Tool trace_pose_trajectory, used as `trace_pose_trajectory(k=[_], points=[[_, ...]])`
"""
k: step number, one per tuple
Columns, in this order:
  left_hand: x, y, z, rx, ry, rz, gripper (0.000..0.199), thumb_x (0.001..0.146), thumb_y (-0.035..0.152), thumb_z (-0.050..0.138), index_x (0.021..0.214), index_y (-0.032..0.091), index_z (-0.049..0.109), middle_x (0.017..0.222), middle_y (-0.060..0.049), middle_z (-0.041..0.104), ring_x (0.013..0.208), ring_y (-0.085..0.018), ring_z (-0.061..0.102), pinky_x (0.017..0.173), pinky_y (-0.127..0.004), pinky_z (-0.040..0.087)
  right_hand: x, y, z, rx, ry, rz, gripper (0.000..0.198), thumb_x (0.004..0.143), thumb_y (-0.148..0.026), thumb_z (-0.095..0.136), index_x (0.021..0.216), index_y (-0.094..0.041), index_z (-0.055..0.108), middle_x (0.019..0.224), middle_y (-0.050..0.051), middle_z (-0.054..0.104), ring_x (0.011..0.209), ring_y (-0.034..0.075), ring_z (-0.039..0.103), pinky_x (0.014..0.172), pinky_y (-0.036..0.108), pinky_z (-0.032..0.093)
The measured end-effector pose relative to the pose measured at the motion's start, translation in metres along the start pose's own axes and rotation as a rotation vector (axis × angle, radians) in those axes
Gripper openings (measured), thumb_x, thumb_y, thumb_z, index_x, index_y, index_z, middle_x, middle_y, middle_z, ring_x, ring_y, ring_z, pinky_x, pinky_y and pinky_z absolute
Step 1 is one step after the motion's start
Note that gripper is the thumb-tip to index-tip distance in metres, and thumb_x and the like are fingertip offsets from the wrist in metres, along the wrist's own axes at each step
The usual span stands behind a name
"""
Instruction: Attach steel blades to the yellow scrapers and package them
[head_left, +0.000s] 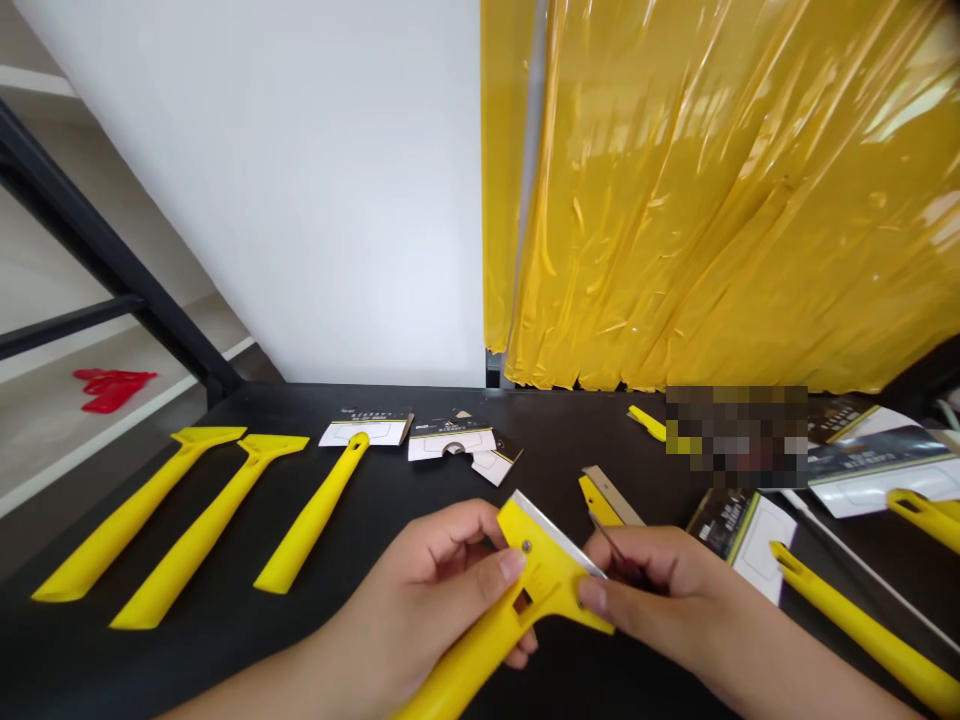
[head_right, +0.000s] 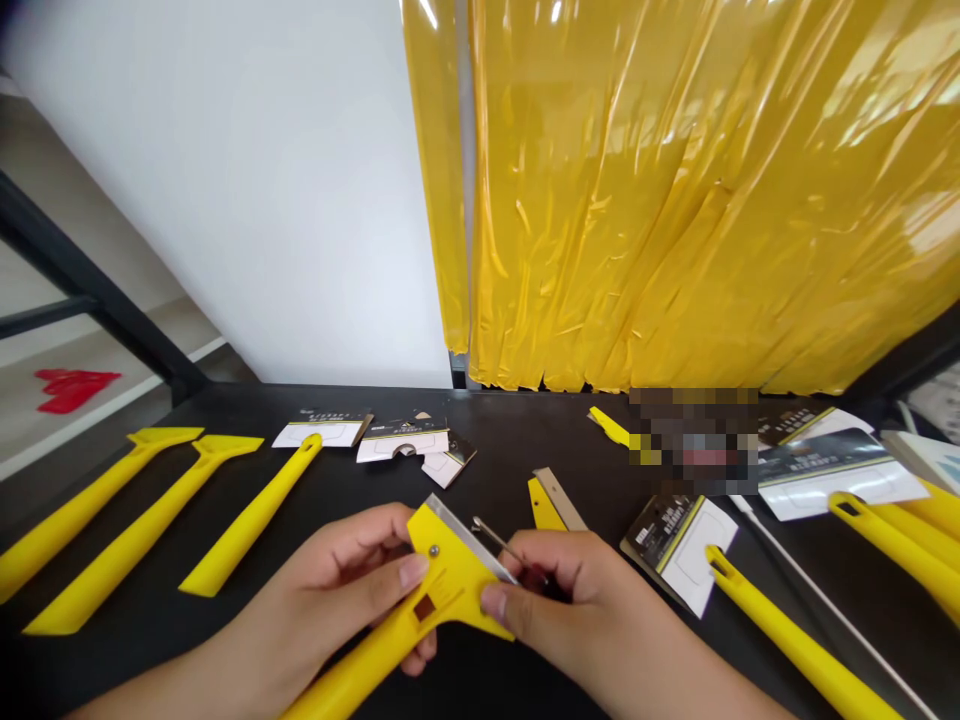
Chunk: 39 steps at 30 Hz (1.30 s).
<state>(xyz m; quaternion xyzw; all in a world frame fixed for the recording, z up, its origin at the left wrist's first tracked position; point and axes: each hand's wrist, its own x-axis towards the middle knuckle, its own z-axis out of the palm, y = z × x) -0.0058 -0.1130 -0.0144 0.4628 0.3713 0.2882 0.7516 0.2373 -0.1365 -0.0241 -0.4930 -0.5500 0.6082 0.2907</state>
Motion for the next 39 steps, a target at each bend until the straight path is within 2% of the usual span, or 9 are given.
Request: trace_pose_trajectory(k=[4, 7, 9, 12, 18, 23, 26, 30, 39], points=[[0.009, 0.017, -0.023, 0.522, 0.076, 0.311, 0.025, 0.103, 0.042, 0.061, 0.115, 0.026, 0.076, 0.115, -0.007, 0.078, 0.105, -0.025, 0.073, 0.096, -0.038, 0.058, 0.000, -0.001, 0.001, 0.229, 0.045, 0.060, 0.052, 0.086, -0.064, 0.078, 0.074, -0.018, 0.060, 0.063, -0.007, 0.038, 0.057, 0.008, 0.030, 0.054, 0.026, 0.021], [0.023, 0.024, -0.053, 1.008, 0.294, 0.552, 0.032, 0.101, 0.031, 0.062, 0.131, 0.030, 0.074, 0.144, -0.008, 0.069, 0.140, -0.029, 0.057, 0.126, -0.048, 0.034, -0.001, -0.002, 0.001, 0.387, 0.147, 0.073, 0.048, 0.082, -0.059, 0.085, 0.076, -0.018, 0.061, 0.065, -0.008, 0.036, 0.055, 0.007, 0.029, 0.054, 0.025, 0.026], [0.032, 0.022, -0.073, 1.199, 0.340, 0.527, 0.046, 0.098, 0.028, 0.064, 0.144, 0.031, 0.067, 0.157, -0.007, 0.060, 0.154, -0.033, 0.041, 0.130, -0.055, 0.025, -0.001, -0.002, 0.001, 0.441, 0.188, 0.060, 0.046, 0.082, -0.058, 0.086, 0.078, -0.019, 0.062, 0.064, -0.008, 0.035, 0.055, 0.007, 0.027, 0.053, 0.025, 0.027], [0.043, 0.018, -0.090, 1.248, 0.383, 0.467, 0.052, 0.094, 0.027, 0.067, 0.146, 0.029, 0.066, 0.160, -0.008, 0.058, 0.156, -0.038, 0.039, 0.128, -0.062, 0.024, -0.002, -0.001, 0.000, 0.469, 0.187, 0.047, 0.044, 0.084, -0.057, 0.085, 0.079, -0.020, 0.061, 0.062, -0.009, 0.033, 0.055, 0.008, 0.024, 0.052, 0.025, 0.026], [0.043, 0.026, -0.087, 1.116, 0.483, 0.529, 0.026, 0.093, 0.032, 0.068, 0.114, 0.027, 0.083, 0.130, -0.009, 0.079, 0.140, -0.038, 0.057, 0.129, -0.059, 0.024, 0.000, 0.001, 0.000, 0.582, 0.156, 0.045, 0.039, 0.088, -0.050, 0.083, 0.080, -0.020, 0.058, 0.063, -0.009, 0.029, 0.056, 0.009, 0.019, 0.051, 0.025, 0.022], [0.029, 0.035, -0.073, 0.830, 0.616, 0.563, 0.029, 0.096, 0.039, 0.068, 0.118, 0.025, 0.080, 0.117, -0.009, 0.081, 0.109, -0.033, 0.074, 0.103, -0.049, 0.056, 0.001, -0.002, -0.006, 0.764, 0.160, -0.066, 0.042, 0.099, -0.046, 0.071, 0.073, -0.021, 0.049, 0.065, -0.008, 0.029, 0.058, 0.011, 0.015, 0.051, 0.025, 0.025], [0.023, 0.035, -0.060, 0.497, 0.539, 0.464, 0.037, 0.102, 0.040, 0.061, 0.134, 0.023, 0.070, 0.115, -0.010, 0.081, 0.094, -0.027, 0.077, 0.078, -0.039, 0.065, 0.002, -0.006, -0.010, 0.790, 0.227, -0.156, 0.039, 0.099, -0.045, 0.070, 0.075, -0.021, 0.050, 0.068, -0.006, 0.035, 0.059, 0.012, 0.019, 0.052, 0.024, 0.029], [0.021, 0.032, -0.044, -0.165, 0.348, 0.251, 0.038, 0.097, 0.020, 0.069, 0.134, 0.022, 0.067, 0.117, -0.010, 0.078, 0.088, -0.021, 0.075, 0.069, -0.033, 0.066, 0.004, -0.006, -0.013, 0.722, 0.404, -0.219, 0.035, 0.095, -0.043, 0.076, 0.079, -0.023, 0.052, 0.067, -0.005, 0.038, 0.060, 0.012, 0.024, 0.053, 0.024, 0.033], [0.024, 0.027, -0.043, -0.345, 0.317, 0.241, 0.037, 0.097, 0.015, 0.062, 0.134, 0.021, 0.062, 0.095, -0.005, 0.073, 0.074, -0.019, 0.072, 0.057, -0.030, 0.065, 0.007, 0.002, -0.012, 0.612, 0.481, -0.267, 0.034, 0.093, -0.043, 0.078, 0.082, -0.023, 0.053, 0.065, -0.006, 0.038, 0.058, 0.011, 0.027, 0.051, 0.024, 0.031]])
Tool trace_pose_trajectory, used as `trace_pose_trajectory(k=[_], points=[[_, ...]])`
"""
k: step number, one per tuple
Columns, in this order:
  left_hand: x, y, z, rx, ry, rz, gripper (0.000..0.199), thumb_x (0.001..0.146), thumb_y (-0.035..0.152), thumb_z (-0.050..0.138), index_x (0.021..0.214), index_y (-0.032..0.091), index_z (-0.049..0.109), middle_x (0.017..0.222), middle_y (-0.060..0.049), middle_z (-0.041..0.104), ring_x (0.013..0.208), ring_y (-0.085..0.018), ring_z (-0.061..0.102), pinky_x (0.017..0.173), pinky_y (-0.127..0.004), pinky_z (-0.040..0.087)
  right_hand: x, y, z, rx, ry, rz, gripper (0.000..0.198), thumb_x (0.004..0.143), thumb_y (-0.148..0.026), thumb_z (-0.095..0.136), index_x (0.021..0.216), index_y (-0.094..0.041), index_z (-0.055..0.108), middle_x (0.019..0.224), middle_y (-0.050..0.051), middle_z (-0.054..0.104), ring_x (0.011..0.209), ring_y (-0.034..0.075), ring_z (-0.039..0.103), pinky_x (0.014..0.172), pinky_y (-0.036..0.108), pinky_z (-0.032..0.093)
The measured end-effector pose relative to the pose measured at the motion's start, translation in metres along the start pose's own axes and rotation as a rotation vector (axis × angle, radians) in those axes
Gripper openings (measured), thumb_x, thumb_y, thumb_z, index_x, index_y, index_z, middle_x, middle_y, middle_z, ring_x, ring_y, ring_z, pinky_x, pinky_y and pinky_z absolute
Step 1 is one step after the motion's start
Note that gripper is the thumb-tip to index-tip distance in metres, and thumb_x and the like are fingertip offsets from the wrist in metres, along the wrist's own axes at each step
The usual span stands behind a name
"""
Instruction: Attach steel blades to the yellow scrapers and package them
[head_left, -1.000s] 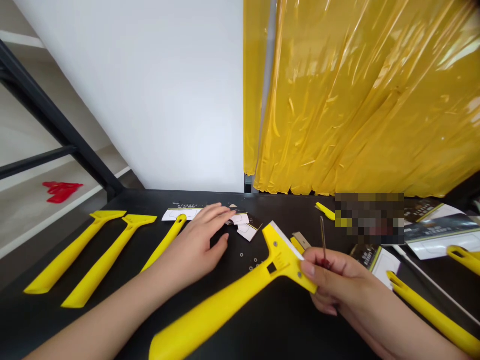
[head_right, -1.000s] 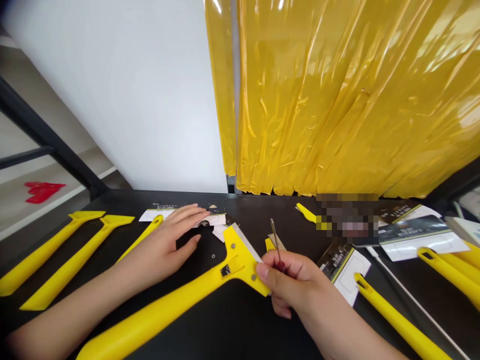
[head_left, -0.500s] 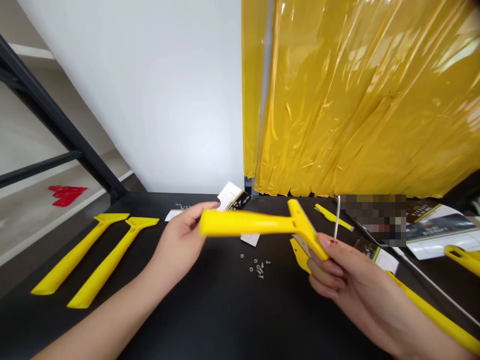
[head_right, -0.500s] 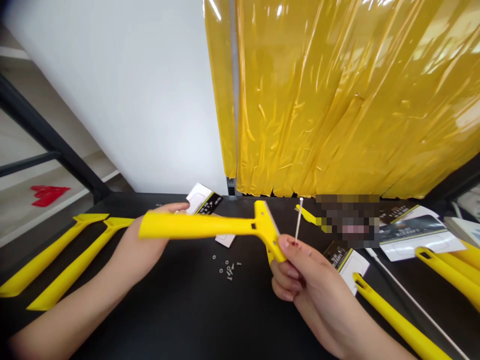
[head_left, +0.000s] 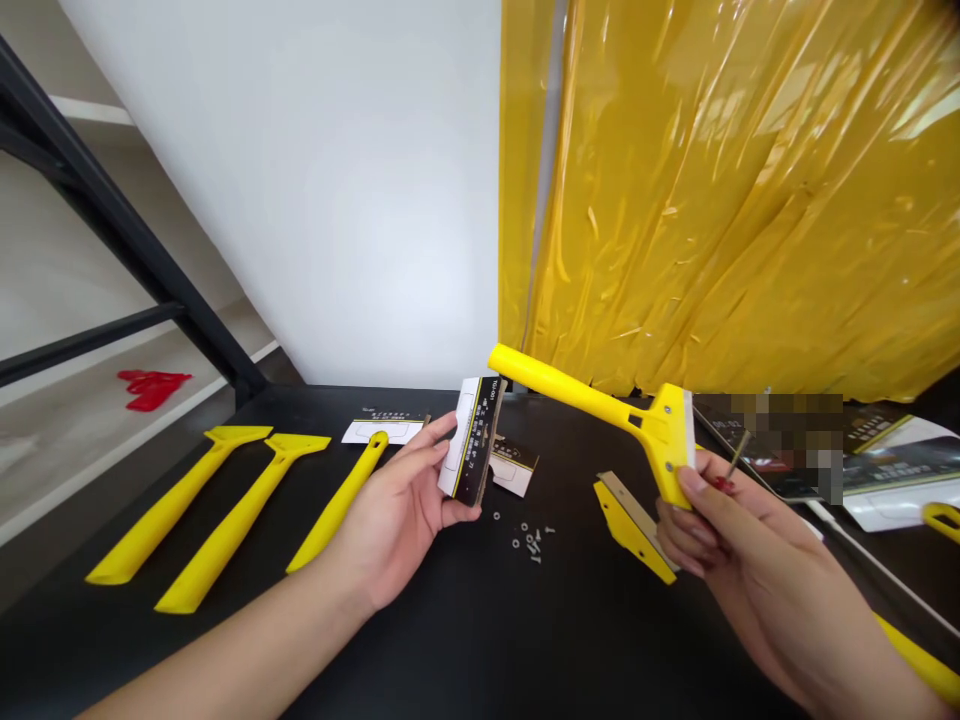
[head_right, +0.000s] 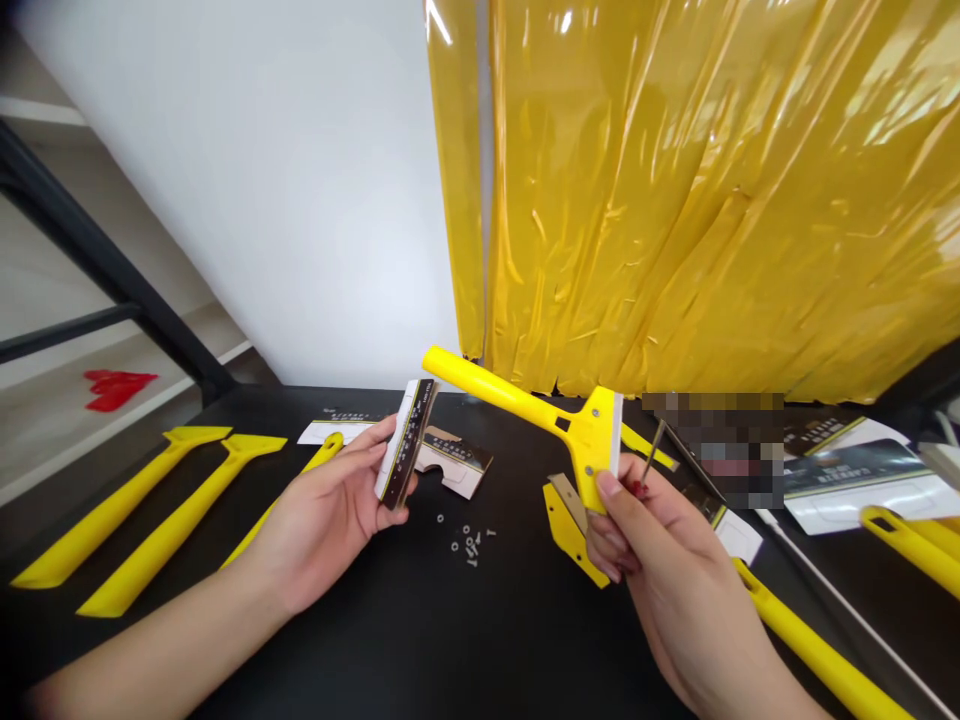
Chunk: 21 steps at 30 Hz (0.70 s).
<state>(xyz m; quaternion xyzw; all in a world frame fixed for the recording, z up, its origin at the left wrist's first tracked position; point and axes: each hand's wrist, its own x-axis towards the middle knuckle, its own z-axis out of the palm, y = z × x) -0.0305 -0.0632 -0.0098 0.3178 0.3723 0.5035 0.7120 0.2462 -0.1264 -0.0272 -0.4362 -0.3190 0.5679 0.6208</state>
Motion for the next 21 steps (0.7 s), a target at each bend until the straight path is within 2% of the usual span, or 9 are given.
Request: trace_pose_trajectory(k=[3, 6, 9, 14, 17, 19, 21], points=[[0.000, -0.003, -0.001, 0.072, -0.017, 0.032, 0.034, 0.099, 0.018, 0.061, 0.132, 0.025, 0.059, 0.090, -0.003, 0.071, 0.071, -0.018, 0.070, 0.058, -0.030, 0.063, -0.001, 0.001, 0.000, -0.025, -0.005, -0.015, 0.034, 0.094, -0.044, 0.078, 0.081, -0.023, 0.054, 0.066, -0.005, 0.039, 0.058, 0.011, 0.029, 0.051, 0.024, 0.031], [0.000, -0.005, 0.000, 0.095, -0.014, 0.054, 0.020, 0.100, 0.020, 0.060, 0.119, 0.026, 0.059, 0.088, -0.001, 0.069, 0.069, -0.016, 0.066, 0.059, -0.029, 0.062, -0.001, 0.001, 0.000, -0.039, -0.011, -0.033, 0.033, 0.094, -0.044, 0.078, 0.082, -0.023, 0.055, 0.067, -0.006, 0.039, 0.058, 0.011, 0.030, 0.051, 0.023, 0.031], [-0.001, -0.006, 0.003, 0.086, -0.015, 0.054, 0.006, 0.101, 0.023, 0.059, 0.106, 0.022, 0.062, 0.087, 0.000, 0.063, 0.071, -0.015, 0.061, 0.060, -0.028, 0.061, -0.002, 0.001, 0.001, -0.053, -0.011, -0.037, 0.033, 0.094, -0.043, 0.078, 0.082, -0.023, 0.053, 0.067, -0.006, 0.039, 0.058, 0.011, 0.030, 0.050, 0.023, 0.032], [-0.003, -0.008, 0.003, 0.135, -0.056, 0.103, 0.027, 0.099, 0.045, 0.067, 0.097, 0.019, 0.067, 0.087, 0.000, 0.057, 0.075, -0.015, 0.057, 0.062, -0.029, 0.062, -0.002, 0.001, 0.002, -0.081, -0.019, -0.036, 0.032, 0.095, -0.044, 0.076, 0.083, -0.024, 0.054, 0.066, -0.006, 0.038, 0.058, 0.011, 0.029, 0.050, 0.023, 0.033], [-0.004, -0.010, 0.002, 0.209, -0.089, 0.116, 0.031, 0.094, 0.046, 0.075, 0.107, 0.019, 0.066, 0.094, -0.002, 0.063, 0.080, -0.016, 0.060, 0.064, -0.029, 0.062, -0.002, 0.000, 0.004, -0.084, 0.010, -0.058, 0.033, 0.092, -0.045, 0.079, 0.083, -0.023, 0.056, 0.066, -0.006, 0.038, 0.057, 0.011, 0.030, 0.050, 0.023, 0.033], [-0.004, -0.011, 0.002, 0.248, -0.102, 0.088, 0.037, 0.092, 0.044, 0.078, 0.117, 0.021, 0.063, 0.105, -0.005, 0.068, 0.084, -0.017, 0.062, 0.063, -0.028, 0.061, -0.002, -0.001, 0.004, -0.086, 0.016, -0.064, 0.035, 0.091, -0.047, 0.080, 0.081, -0.023, 0.057, 0.067, -0.006, 0.039, 0.058, 0.010, 0.031, 0.050, 0.022, 0.034], [-0.004, -0.014, 0.003, 0.307, -0.104, 0.038, 0.042, 0.089, 0.040, 0.082, 0.119, 0.020, 0.060, 0.107, -0.006, 0.070, 0.081, -0.017, 0.062, 0.059, -0.026, 0.060, -0.003, -0.002, 0.004, -0.094, 0.009, -0.062, 0.035, 0.091, -0.048, 0.080, 0.081, -0.022, 0.058, 0.067, -0.005, 0.039, 0.058, 0.010, 0.032, 0.050, 0.022, 0.035]])
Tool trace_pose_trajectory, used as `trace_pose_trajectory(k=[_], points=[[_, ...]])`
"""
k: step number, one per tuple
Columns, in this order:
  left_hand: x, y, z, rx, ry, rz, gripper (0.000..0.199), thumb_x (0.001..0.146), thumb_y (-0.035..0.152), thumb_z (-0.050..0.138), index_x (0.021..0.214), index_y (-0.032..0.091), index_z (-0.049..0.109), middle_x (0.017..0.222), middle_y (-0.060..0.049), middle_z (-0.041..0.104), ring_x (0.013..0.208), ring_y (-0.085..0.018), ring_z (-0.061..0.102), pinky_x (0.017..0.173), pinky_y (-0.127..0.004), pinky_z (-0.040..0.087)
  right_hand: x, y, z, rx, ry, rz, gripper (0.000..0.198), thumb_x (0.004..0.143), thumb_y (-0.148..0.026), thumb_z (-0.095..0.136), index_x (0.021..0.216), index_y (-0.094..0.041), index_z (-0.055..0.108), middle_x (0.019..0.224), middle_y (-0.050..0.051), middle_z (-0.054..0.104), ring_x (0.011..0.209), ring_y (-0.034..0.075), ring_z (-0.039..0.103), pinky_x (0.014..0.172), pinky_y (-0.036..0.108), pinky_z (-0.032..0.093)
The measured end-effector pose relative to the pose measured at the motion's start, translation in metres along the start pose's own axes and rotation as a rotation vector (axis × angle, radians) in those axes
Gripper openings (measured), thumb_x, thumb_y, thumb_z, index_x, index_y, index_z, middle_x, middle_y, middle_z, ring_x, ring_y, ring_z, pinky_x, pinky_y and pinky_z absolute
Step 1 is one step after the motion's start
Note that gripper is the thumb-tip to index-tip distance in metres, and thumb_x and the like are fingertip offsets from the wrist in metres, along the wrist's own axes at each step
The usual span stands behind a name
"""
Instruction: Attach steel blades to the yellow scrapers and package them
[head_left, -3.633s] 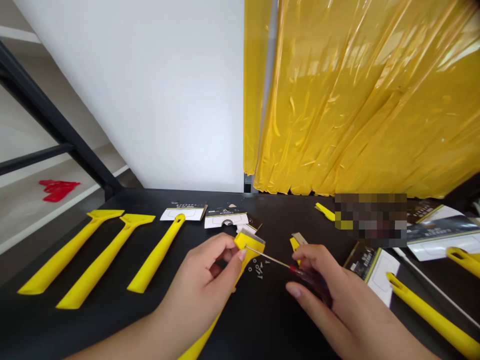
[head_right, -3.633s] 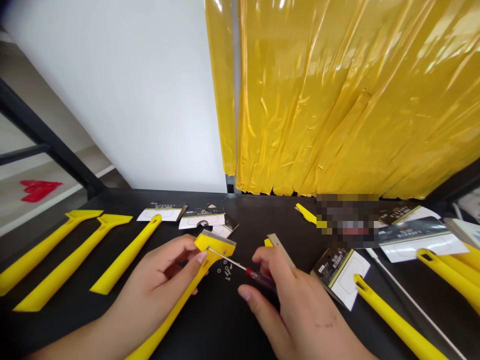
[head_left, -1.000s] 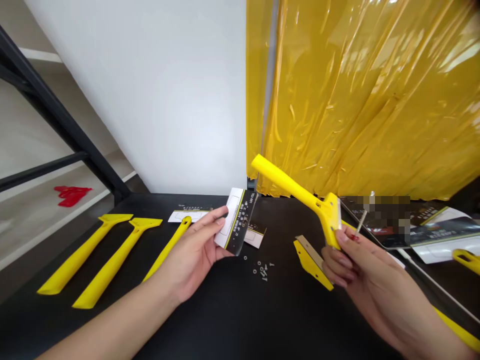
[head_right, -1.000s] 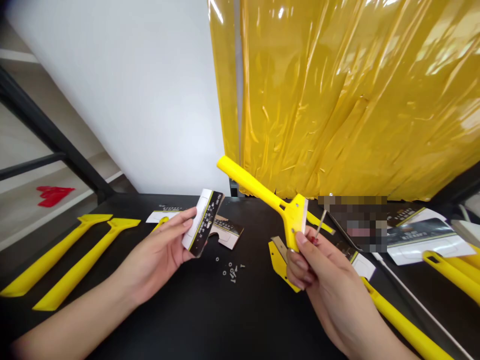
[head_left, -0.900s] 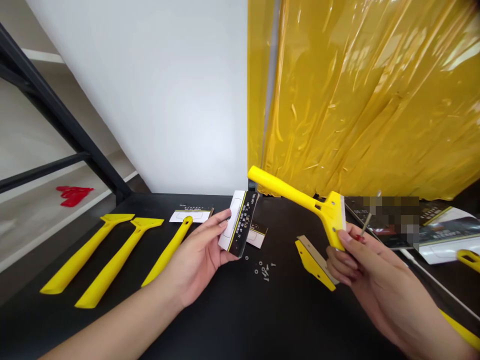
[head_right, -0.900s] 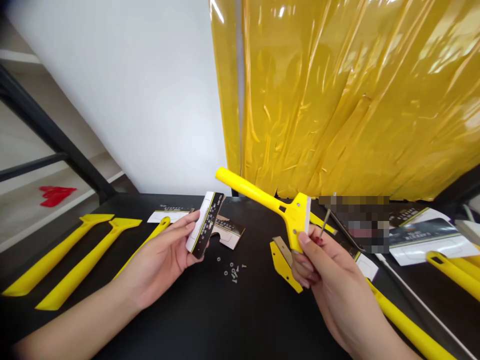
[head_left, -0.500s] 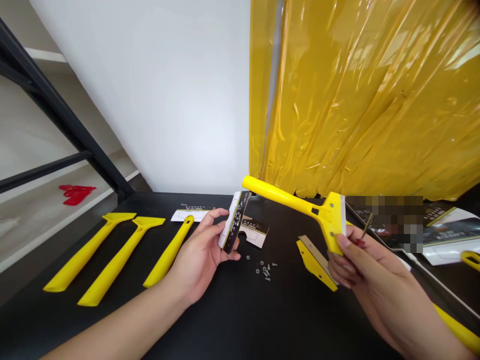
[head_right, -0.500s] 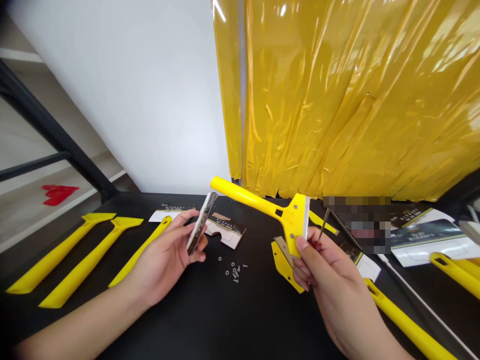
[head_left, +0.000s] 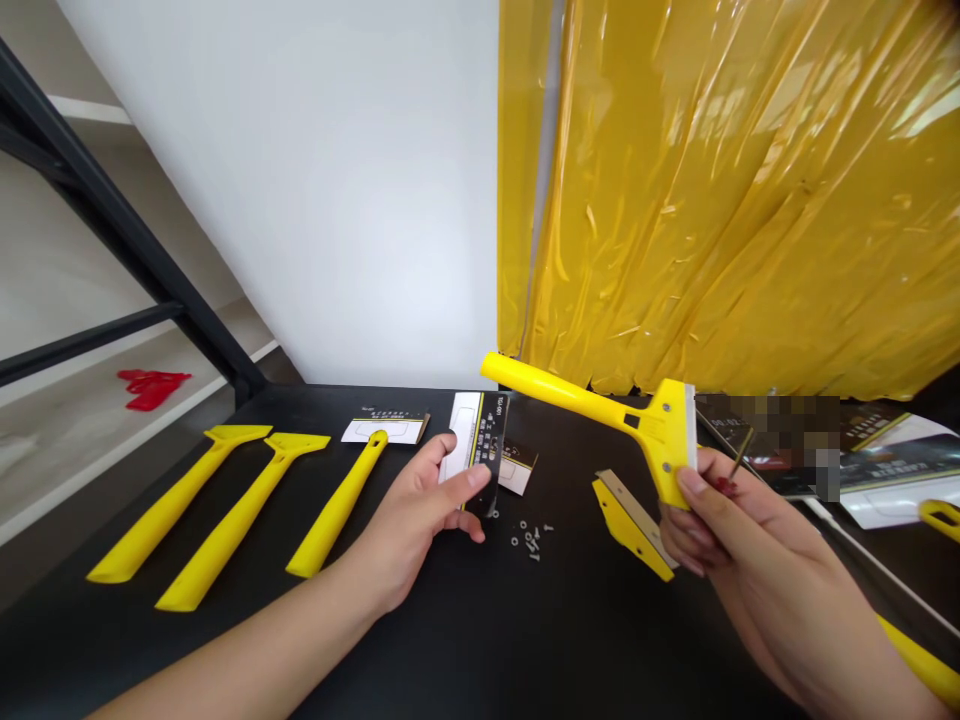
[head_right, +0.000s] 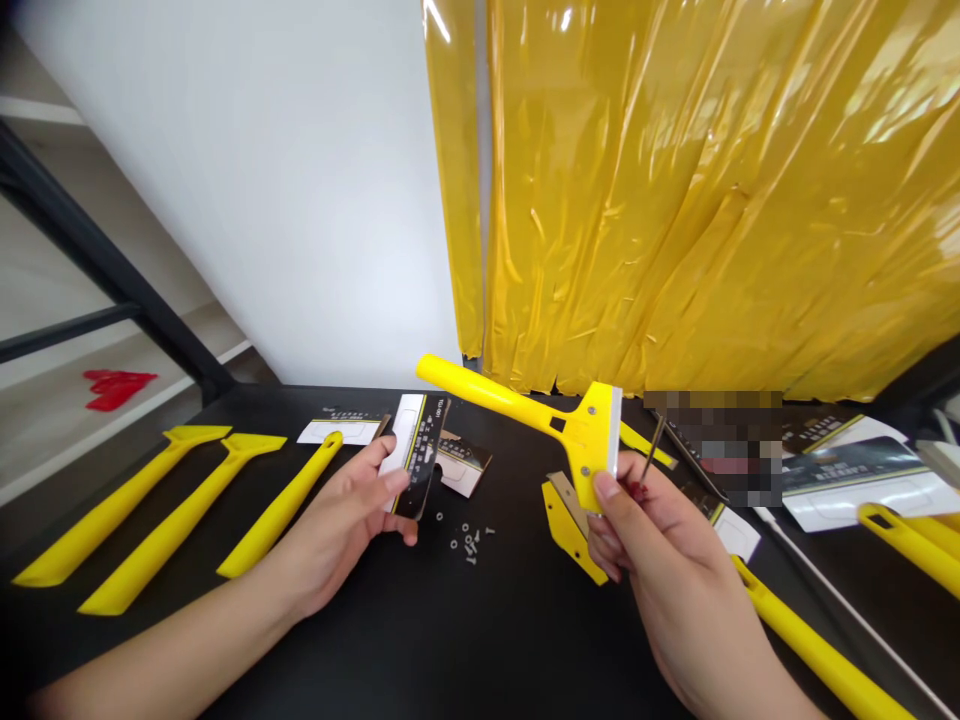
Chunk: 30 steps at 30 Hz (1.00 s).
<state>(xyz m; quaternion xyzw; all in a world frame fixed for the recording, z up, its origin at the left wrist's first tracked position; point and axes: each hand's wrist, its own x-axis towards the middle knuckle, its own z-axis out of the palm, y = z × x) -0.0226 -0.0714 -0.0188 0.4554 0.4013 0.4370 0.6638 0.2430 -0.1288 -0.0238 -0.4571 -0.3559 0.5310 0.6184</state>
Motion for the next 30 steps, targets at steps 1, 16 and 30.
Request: trace_pose_trajectory(k=[1, 16, 30], points=[[0.0003, -0.0016, 0.0006, 0.024, 0.005, -0.025, 0.042, 0.088, 0.038, 0.083, 0.118, 0.020, 0.059, 0.103, -0.005, 0.070, 0.078, -0.016, 0.061, 0.056, -0.025, 0.059, -0.0006, 0.0002, -0.0002, -0.006, -0.003, 0.001, 0.034, 0.092, -0.048, 0.079, 0.082, -0.023, 0.059, 0.067, -0.005, 0.039, 0.058, 0.010, 0.032, 0.050, 0.022, 0.035], [-0.0016, -0.0032, 0.0015, -0.075, -0.077, -0.004, 0.024, 0.103, 0.030, 0.064, 0.121, 0.024, 0.051, 0.118, -0.011, 0.076, 0.089, -0.024, 0.076, 0.071, -0.039, 0.067, 0.0031, 0.0070, -0.0049, -0.092, 0.026, -0.013, 0.035, 0.096, -0.049, 0.074, 0.083, -0.024, 0.052, 0.065, -0.006, 0.040, 0.057, 0.011, 0.032, 0.050, 0.024, 0.035], [0.0044, -0.0028, -0.0019, -0.243, -0.030, -0.031, 0.041, 0.109, 0.043, 0.048, 0.128, 0.014, 0.070, 0.113, -0.015, 0.076, 0.098, -0.029, 0.070, 0.089, -0.049, 0.064, 0.0008, 0.0050, -0.0035, -0.056, 0.002, 0.000, 0.031, 0.095, -0.047, 0.075, 0.087, -0.025, 0.055, 0.067, -0.005, 0.041, 0.057, 0.011, 0.034, 0.050, 0.024, 0.035]])
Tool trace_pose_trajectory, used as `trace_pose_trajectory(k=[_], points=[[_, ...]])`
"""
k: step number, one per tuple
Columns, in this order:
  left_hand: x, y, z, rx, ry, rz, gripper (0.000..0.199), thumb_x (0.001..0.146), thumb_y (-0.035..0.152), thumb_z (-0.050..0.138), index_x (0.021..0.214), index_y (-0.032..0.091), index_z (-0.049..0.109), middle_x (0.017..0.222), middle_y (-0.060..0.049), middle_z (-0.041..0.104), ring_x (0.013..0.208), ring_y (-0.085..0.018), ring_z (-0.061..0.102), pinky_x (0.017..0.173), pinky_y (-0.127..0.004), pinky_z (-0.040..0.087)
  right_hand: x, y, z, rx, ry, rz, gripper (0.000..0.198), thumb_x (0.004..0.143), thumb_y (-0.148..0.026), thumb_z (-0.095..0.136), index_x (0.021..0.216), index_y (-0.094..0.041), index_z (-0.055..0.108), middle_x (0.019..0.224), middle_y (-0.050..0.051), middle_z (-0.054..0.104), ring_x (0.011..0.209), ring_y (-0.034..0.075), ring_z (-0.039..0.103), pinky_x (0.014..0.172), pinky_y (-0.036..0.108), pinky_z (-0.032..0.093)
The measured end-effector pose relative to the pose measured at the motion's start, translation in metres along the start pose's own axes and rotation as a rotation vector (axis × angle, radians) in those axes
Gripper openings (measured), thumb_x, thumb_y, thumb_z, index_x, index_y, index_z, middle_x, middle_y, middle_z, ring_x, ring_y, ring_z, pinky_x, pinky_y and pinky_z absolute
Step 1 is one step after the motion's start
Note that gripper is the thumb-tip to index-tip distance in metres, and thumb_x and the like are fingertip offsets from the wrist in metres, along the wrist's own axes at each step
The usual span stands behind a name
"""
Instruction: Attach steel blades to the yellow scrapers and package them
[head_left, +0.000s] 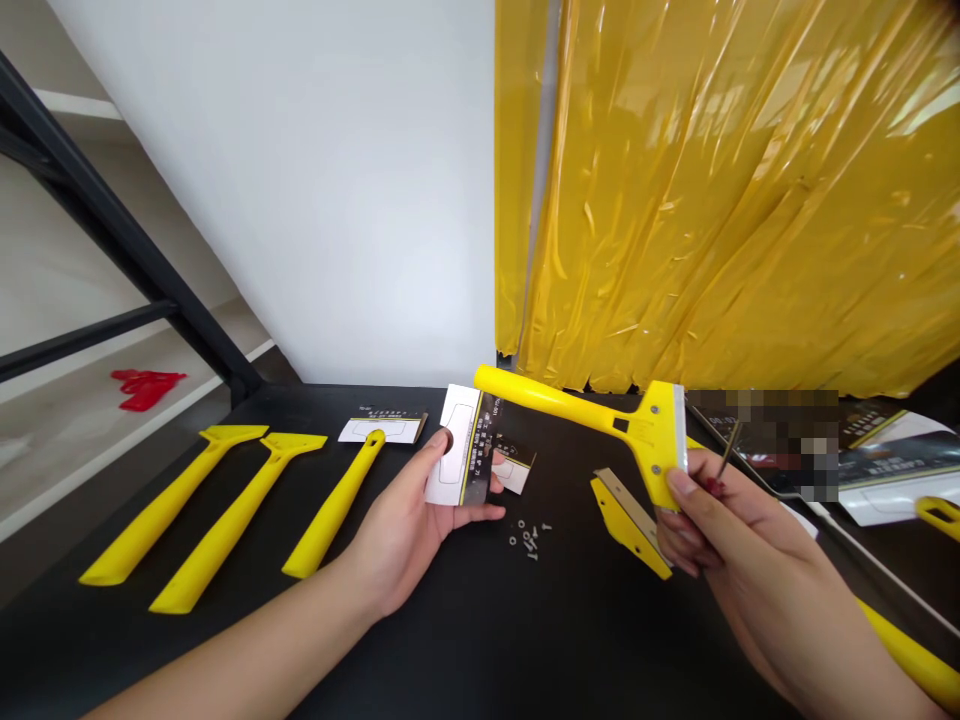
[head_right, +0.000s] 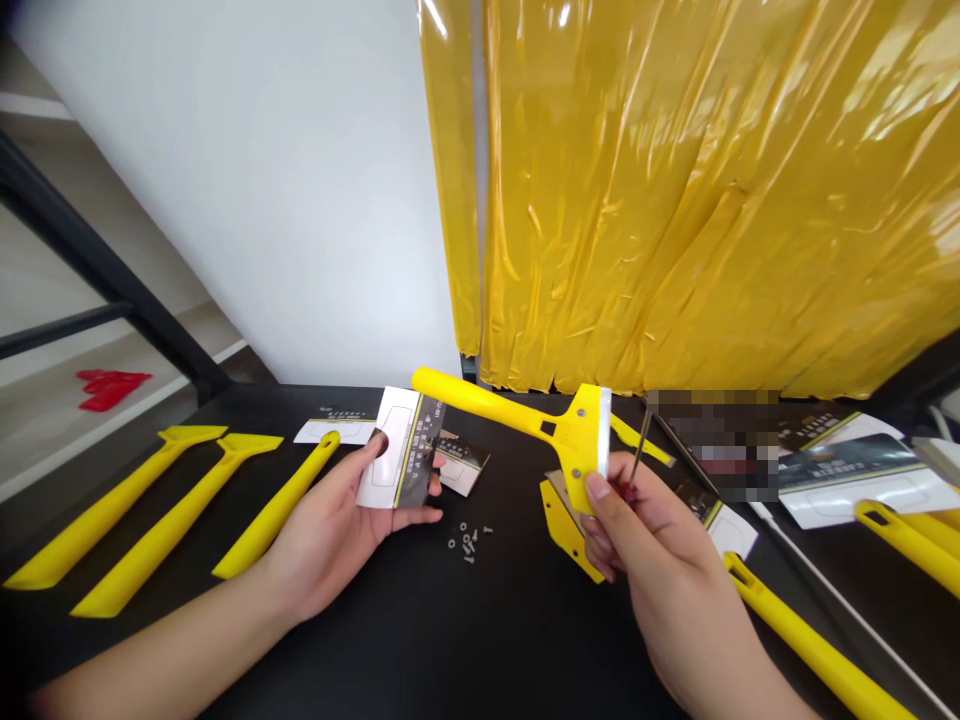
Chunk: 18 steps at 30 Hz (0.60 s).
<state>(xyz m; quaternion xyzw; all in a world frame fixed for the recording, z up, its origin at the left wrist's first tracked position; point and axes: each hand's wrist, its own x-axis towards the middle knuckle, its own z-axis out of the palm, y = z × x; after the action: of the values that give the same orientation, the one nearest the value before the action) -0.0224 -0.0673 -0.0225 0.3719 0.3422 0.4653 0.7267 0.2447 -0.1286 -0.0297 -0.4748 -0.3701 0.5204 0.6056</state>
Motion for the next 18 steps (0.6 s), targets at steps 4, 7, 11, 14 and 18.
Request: trace_pose_trajectory(k=[4, 7, 11, 14, 18], points=[[-0.0001, 0.0009, -0.0001, -0.005, 0.026, 0.017, 0.037, 0.107, 0.040, 0.050, 0.126, 0.015, 0.069, 0.111, -0.015, 0.076, 0.095, -0.029, 0.072, 0.090, -0.049, 0.063, -0.0006, -0.0003, -0.0005, 0.017, -0.006, -0.010, 0.029, 0.097, -0.045, 0.074, 0.086, -0.025, 0.056, 0.067, -0.005, 0.041, 0.058, 0.011, 0.033, 0.050, 0.024, 0.035], [-0.0011, 0.0022, 0.0005, -0.005, 0.022, 0.020, 0.035, 0.107, 0.038, 0.049, 0.127, 0.016, 0.068, 0.110, -0.014, 0.076, 0.086, -0.028, 0.074, 0.082, -0.046, 0.065, 0.0001, -0.0006, -0.0006, 0.017, -0.010, -0.027, 0.029, 0.097, -0.044, 0.073, 0.085, -0.024, 0.056, 0.066, -0.005, 0.039, 0.057, 0.012, 0.031, 0.050, 0.024, 0.034], [-0.0034, 0.0042, 0.0010, -0.001, 0.022, 0.033, 0.034, 0.107, 0.036, 0.049, 0.124, 0.014, 0.069, 0.110, -0.015, 0.077, 0.083, -0.029, 0.077, 0.077, -0.044, 0.066, 0.0005, 0.0001, -0.0017, 0.003, -0.015, -0.014, 0.028, 0.098, -0.044, 0.072, 0.086, -0.025, 0.055, 0.066, -0.005, 0.039, 0.057, 0.012, 0.031, 0.050, 0.024, 0.034], [-0.0041, 0.0056, 0.0004, -0.016, 0.046, 0.018, 0.035, 0.106, 0.036, 0.050, 0.124, 0.013, 0.070, 0.113, -0.017, 0.078, 0.091, -0.034, 0.080, 0.080, -0.046, 0.067, 0.0005, 0.0015, -0.0023, -0.013, -0.030, -0.011, 0.029, 0.098, -0.044, 0.071, 0.085, -0.025, 0.054, 0.068, -0.005, 0.041, 0.058, 0.012, 0.033, 0.050, 0.024, 0.034], [-0.0027, 0.0065, 0.0004, -0.020, 0.030, 0.011, 0.036, 0.106, 0.032, 0.052, 0.134, 0.015, 0.067, 0.129, -0.018, 0.075, 0.109, -0.038, 0.076, 0.080, -0.048, 0.069, -0.0001, 0.0023, -0.0025, 0.005, -0.040, -0.002, 0.028, 0.099, -0.044, 0.071, 0.086, -0.026, 0.054, 0.068, -0.005, 0.041, 0.058, 0.012, 0.033, 0.051, 0.024, 0.034]])
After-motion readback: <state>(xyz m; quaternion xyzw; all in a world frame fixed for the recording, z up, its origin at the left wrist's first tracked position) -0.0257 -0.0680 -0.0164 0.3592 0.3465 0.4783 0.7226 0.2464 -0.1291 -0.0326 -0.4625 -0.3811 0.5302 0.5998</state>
